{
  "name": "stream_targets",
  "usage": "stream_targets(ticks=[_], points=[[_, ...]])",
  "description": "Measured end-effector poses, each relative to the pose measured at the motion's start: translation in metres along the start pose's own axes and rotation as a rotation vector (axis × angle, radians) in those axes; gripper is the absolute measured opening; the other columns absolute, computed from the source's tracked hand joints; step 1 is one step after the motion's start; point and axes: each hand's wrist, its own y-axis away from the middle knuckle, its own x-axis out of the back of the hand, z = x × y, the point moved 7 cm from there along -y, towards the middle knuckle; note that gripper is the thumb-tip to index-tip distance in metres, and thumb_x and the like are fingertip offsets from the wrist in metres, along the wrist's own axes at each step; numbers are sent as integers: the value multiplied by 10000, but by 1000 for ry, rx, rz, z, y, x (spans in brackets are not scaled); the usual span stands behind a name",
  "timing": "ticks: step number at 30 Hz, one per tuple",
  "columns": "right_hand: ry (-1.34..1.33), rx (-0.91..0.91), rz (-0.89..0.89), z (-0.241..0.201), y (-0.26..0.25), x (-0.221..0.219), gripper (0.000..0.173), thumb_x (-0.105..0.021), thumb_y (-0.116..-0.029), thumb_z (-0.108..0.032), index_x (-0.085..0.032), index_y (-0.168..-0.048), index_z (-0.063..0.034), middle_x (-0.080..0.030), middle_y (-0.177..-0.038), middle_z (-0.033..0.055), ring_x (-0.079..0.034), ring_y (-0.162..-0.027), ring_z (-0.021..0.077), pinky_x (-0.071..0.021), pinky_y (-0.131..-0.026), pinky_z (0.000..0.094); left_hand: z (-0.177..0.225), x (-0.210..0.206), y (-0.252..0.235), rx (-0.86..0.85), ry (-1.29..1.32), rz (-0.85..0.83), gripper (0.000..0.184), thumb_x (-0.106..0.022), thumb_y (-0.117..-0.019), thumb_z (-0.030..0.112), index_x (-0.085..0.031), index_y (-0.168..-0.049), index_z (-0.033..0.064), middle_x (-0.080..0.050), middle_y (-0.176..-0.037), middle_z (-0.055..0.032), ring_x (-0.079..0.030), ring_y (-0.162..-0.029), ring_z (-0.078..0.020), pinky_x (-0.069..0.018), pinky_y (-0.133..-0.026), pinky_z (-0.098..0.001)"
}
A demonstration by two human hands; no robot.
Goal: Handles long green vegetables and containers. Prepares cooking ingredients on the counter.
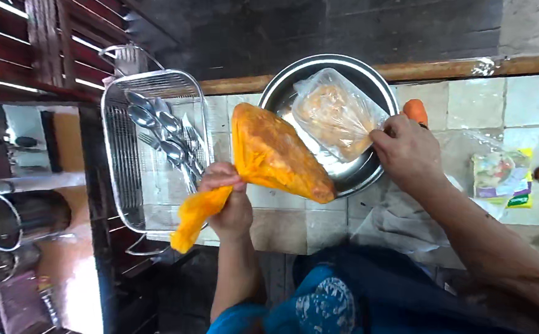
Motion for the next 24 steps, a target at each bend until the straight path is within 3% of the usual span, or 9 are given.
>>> stream_targets(ticks=[4,9,15,17,19,22,24], points=[[22,43,-21,-1,-3,-1,119,-609,-980,-36,-703,-1052,-29,-615,-1152,294,-635,-949,500,-510,-700,607,-4,7,9,42,75,58,97,-768,-925,243,-717,-1006,261,-664,-1048,120,-634,-976,-20,-555,-846,-196],[70,141,1,-5,-2,-1,108,-617,-975,-27,-688,-1056,-29,-637,-1054,273,-638,-895,497,-491,-675,591,-5,8,12,31,69,72,89,-766,-927,246,-721,-1004,245,-667,-1049,108,-636,-988,-32,-554,-854,-208],[28,42,-77,-6,-4,7,125,-637,-956,-25,-711,-1051,8,-626,-1085,294,-613,-975,524,-487,-765,643,-6,12,20,54,101,94,83,-761,-931,222,-720,-1001,235,-661,-1054,103,-636,-981,-33,-556,-843,-201],[-10,12,-105,-7,-8,14,224,-602,-918,10,-716,-1111,11,-617,-1162,295,-592,-1052,522,-486,-825,646,-7,12,21,66,108,105,87,-762,-930,227,-719,-1005,242,-662,-1056,105,-633,-979,-31,-553,-841,-201],[-71,-30,-97,-7,-16,23,360,-533,-913,5,-671,-1246,31,-604,-1236,296,-589,-1121,507,-499,-885,632,-8,11,22,76,112,106,100,-767,-926,241,-718,-1012,258,-667,-1055,113,-635,-981,-28,-556,-841,-203],[-91,-170,-84,-2,-35,27,395,-424,-1012,-46,-591,-1356,52,-624,-1271,293,-625,-1169,471,-516,-934,598,-9,9,22,73,119,102,107,-768,-925,237,-719,-1019,257,-670,-1065,109,-637,-986,-34,-560,-840,-210],[-69,-252,-170,-1,-49,19,409,-386,-1059,-77,-532,-1411,70,-604,-1301,307,-611,-1202,475,-497,-974,601,-9,10,22,69,114,104,100,-766,-927,237,-722,-1014,256,-670,-1071,110,-637,-992,-33,-559,-844,-208]])
